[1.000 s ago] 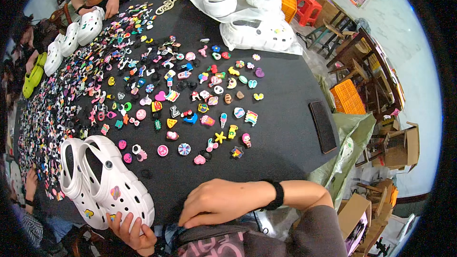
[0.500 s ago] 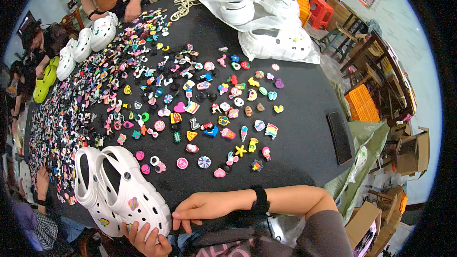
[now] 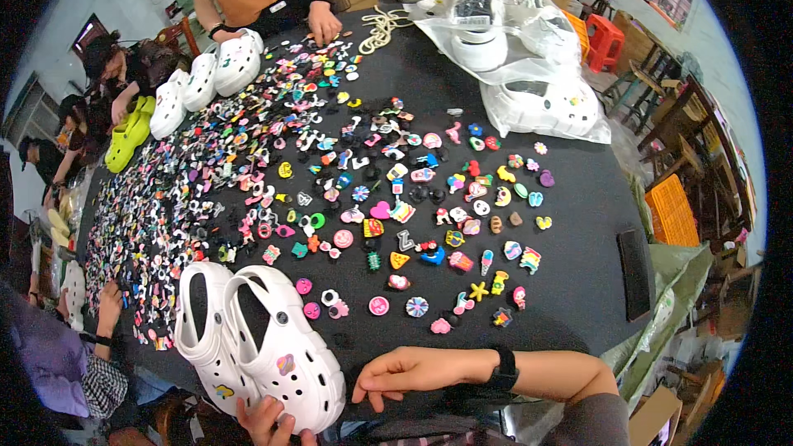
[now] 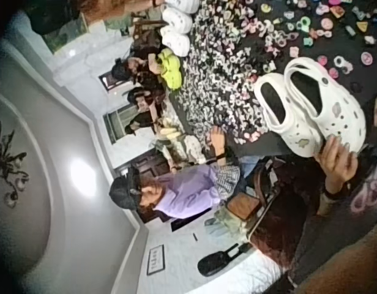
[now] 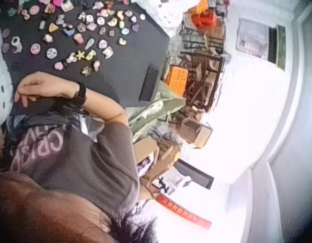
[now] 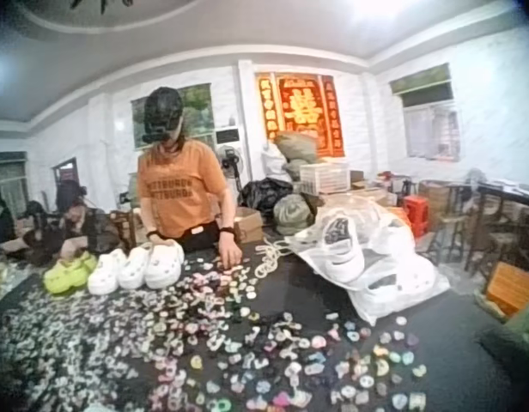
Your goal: Attaching decorative charms into the holes of white clog shoes.
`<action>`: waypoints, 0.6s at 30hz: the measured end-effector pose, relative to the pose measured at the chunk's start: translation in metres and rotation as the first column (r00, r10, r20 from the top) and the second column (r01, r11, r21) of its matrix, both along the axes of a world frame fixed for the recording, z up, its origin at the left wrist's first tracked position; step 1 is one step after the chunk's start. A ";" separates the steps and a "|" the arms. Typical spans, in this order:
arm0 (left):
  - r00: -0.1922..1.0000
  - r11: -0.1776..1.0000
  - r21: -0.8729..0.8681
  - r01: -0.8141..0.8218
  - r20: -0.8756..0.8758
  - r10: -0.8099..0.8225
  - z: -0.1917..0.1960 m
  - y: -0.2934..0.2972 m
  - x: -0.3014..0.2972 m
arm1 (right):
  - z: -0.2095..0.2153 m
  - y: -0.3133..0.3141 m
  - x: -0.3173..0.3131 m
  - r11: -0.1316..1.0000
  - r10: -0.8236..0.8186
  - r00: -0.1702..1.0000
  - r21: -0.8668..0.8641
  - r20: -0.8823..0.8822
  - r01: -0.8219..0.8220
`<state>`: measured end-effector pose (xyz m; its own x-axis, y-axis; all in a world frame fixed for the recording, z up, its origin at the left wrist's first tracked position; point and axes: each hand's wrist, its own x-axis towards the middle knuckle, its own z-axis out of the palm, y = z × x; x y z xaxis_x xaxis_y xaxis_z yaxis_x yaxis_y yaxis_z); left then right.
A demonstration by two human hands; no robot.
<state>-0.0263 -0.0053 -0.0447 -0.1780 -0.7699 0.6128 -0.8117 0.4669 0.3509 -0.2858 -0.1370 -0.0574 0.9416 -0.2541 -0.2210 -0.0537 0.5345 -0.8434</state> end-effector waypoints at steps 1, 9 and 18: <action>1.000 1.000 0.000 -0.009 -0.006 0.009 0.004 0.002 0.007 | 0.000 -0.001 0.002 1.000 0.010 1.000 -0.006 -0.006 -0.010; 0.907 0.908 0.026 -0.418 0.070 0.416 0.029 -0.008 0.063 | 0.017 -0.002 -0.006 1.000 -0.013 0.979 -0.005 -0.203 0.012; 0.856 0.849 0.105 -0.517 0.065 0.513 0.019 -0.009 0.113 | 0.039 0.012 -0.002 0.977 -0.209 0.937 -0.022 -0.280 0.212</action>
